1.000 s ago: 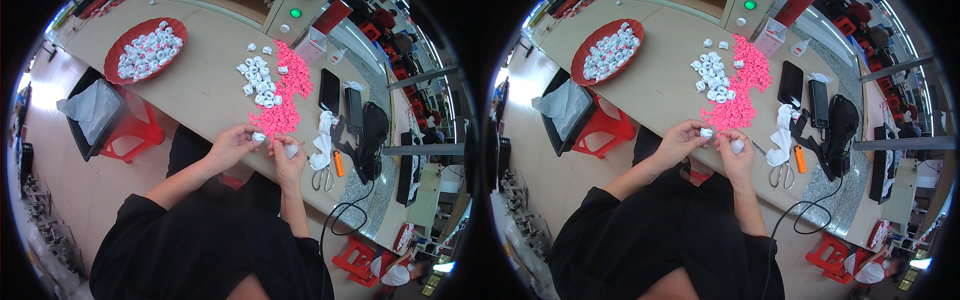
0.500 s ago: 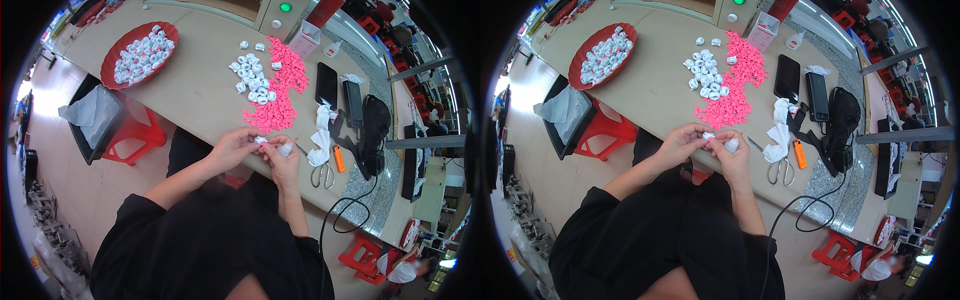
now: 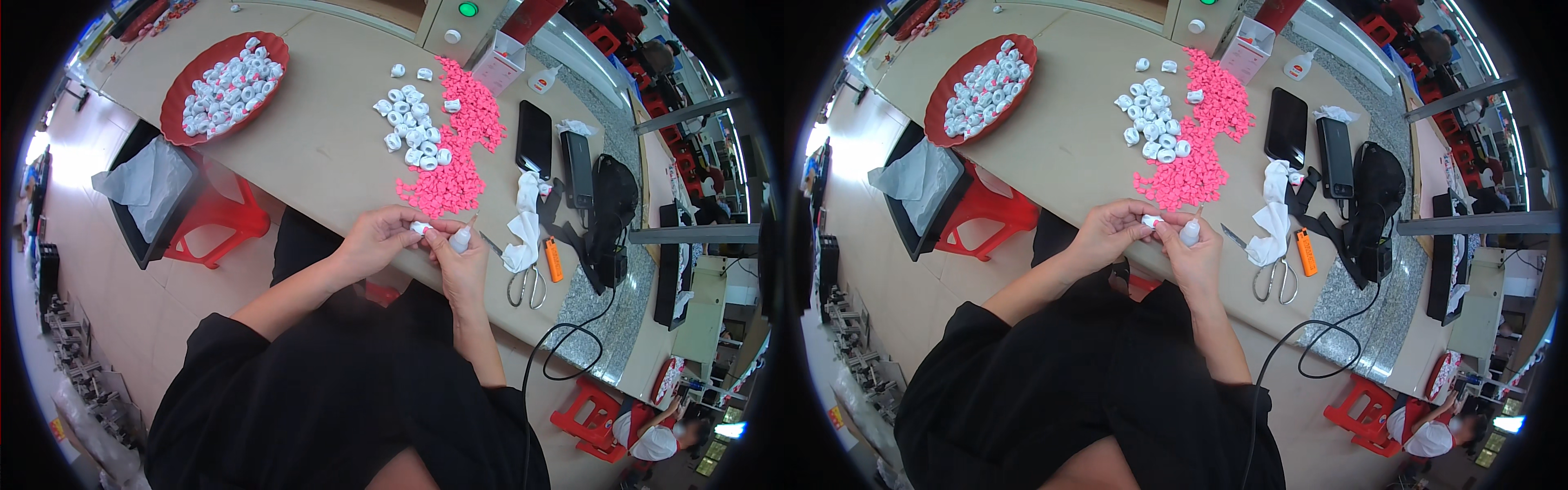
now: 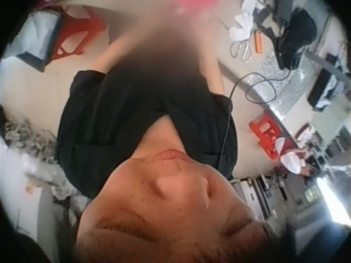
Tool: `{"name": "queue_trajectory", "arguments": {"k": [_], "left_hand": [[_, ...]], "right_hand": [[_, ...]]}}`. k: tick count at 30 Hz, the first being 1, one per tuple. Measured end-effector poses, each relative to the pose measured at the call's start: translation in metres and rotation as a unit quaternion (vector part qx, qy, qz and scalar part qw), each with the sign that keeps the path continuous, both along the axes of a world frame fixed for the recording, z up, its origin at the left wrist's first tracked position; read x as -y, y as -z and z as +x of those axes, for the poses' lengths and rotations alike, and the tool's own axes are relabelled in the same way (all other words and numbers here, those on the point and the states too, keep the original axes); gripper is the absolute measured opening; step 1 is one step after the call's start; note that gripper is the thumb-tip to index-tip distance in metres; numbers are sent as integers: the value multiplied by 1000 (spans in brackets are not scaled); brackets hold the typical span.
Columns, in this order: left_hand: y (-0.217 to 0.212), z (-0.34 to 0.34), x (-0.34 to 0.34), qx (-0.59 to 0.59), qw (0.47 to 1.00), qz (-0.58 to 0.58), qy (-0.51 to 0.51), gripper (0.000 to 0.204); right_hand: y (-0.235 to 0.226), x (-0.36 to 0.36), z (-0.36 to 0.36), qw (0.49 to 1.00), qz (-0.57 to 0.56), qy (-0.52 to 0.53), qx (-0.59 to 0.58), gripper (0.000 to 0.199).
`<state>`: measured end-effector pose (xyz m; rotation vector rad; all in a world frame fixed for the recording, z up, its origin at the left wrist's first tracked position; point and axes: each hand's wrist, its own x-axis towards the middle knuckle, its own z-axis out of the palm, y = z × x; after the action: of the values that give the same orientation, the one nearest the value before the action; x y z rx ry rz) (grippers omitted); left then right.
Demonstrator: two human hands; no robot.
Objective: The person repeatedly picks up small white plastic components and applies a small amount of adhesive from a squeeze bottle to each one. After applying the adhesive, the person places the treated component into a red bowl on the table. The process is repeated for multiple components throughout the clip.
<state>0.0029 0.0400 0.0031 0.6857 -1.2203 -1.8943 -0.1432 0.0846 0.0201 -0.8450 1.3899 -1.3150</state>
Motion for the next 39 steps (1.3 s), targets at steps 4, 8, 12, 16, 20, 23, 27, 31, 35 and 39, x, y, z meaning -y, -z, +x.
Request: {"name": "queue_trajectory", "arguments": {"k": [4, 8, 12, 16, 20, 23, 27, 31, 35, 39], "left_hand": [[-5, -1, 0, -16, 999, 34, -7, 20], [-8, -2, 1, -22, 998, 56, -8, 20], [-5, -3, 1, -17, 998, 62, -14, 20], [-6, -5, 0, -10, 997, 76, -26, 20], [-5, -6, 0, -16, 996, 81, -23, 20], [-3, -5, 2, -13, 996, 81, -19, 20], [-9, -7, 4, -11, 995, 93, -17, 19], [-11, -5, 5, -1, 993, 114, -12, 18], [-9, -6, 6, 4, 993, 114, -19, 18], [-8, -7, 4, 6, 992, 126, -30, 18]], "right_hand": [[3, -3, 3, 999, -32, 11, -12, 14], [5, -7, 3, 998, -60, 11, -6, 11], [13, -7, 6, 993, -105, 16, -40, 10], [26, -9, 5, 985, -143, 15, -91, 11], [30, -8, 9, 961, -214, 31, -173, 7], [23, -7, 8, 952, -216, 22, -217, 7], [22, -6, 9, 985, -144, 39, -82, 8], [18, -5, 8, 991, -116, 44, -47, 9], [19, -7, 8, 985, -130, 40, -109, 9], [22, -6, 10, 958, -192, 38, -211, 10]]}}
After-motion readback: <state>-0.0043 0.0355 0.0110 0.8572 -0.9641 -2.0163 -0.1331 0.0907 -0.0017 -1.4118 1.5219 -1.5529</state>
